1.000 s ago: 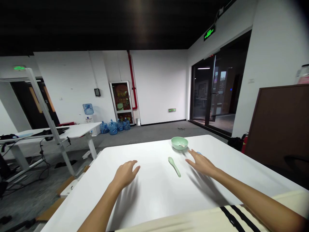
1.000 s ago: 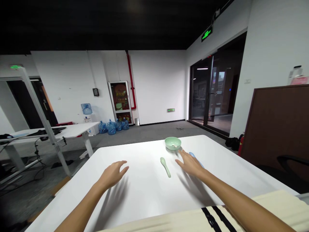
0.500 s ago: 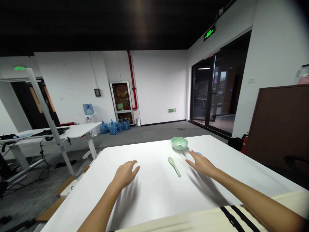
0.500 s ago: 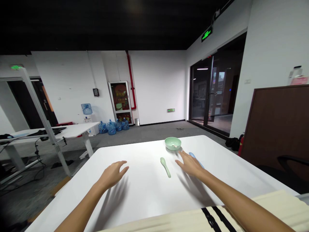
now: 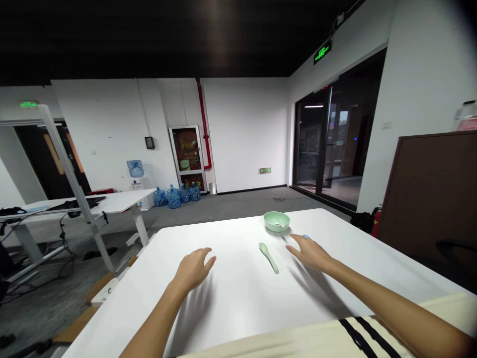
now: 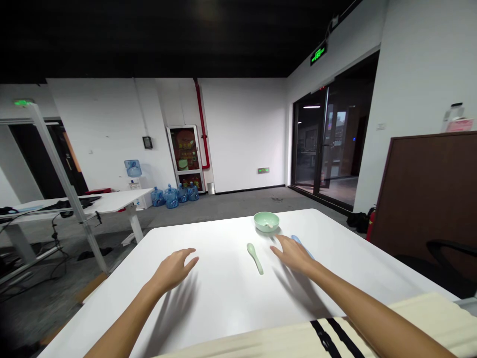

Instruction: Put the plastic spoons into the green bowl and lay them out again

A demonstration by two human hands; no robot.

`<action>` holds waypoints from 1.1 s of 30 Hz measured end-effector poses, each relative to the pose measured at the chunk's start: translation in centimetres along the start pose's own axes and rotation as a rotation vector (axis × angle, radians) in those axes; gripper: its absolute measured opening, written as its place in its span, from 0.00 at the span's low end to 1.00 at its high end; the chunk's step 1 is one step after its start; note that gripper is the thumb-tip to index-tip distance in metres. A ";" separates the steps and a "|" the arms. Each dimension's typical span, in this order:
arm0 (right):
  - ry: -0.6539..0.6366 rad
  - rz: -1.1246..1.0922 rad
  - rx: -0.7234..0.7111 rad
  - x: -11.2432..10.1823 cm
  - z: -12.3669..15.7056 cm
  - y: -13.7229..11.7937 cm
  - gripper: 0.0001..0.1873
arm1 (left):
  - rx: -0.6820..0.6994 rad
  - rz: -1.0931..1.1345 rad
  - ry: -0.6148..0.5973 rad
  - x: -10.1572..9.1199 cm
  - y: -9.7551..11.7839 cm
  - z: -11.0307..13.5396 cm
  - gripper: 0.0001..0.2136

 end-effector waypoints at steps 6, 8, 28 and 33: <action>0.008 -0.011 0.011 0.0 -0.8 -0.1 0.30 | -0.003 0.015 0.000 0.0 -0.1 0.0 0.24; 0.000 -0.005 0.003 -0.2 -1.4 -0.1 0.30 | -0.004 0.018 -0.003 0.0 -0.2 0.0 0.24; -0.031 0.138 0.315 1.8 -15.6 2.5 0.23 | -0.010 0.021 0.005 0.2 -0.7 -0.8 0.23; 0.003 0.106 0.316 3.4 -16.7 3.6 0.26 | -0.020 0.020 -0.007 0.2 -0.8 -1.1 0.23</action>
Point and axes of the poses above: each hand's wrist, its own z-axis away from the middle knuckle, its own x-axis out of the palm, y = z × x, the point moved 6 cm from there along -z, towards the middle knuckle
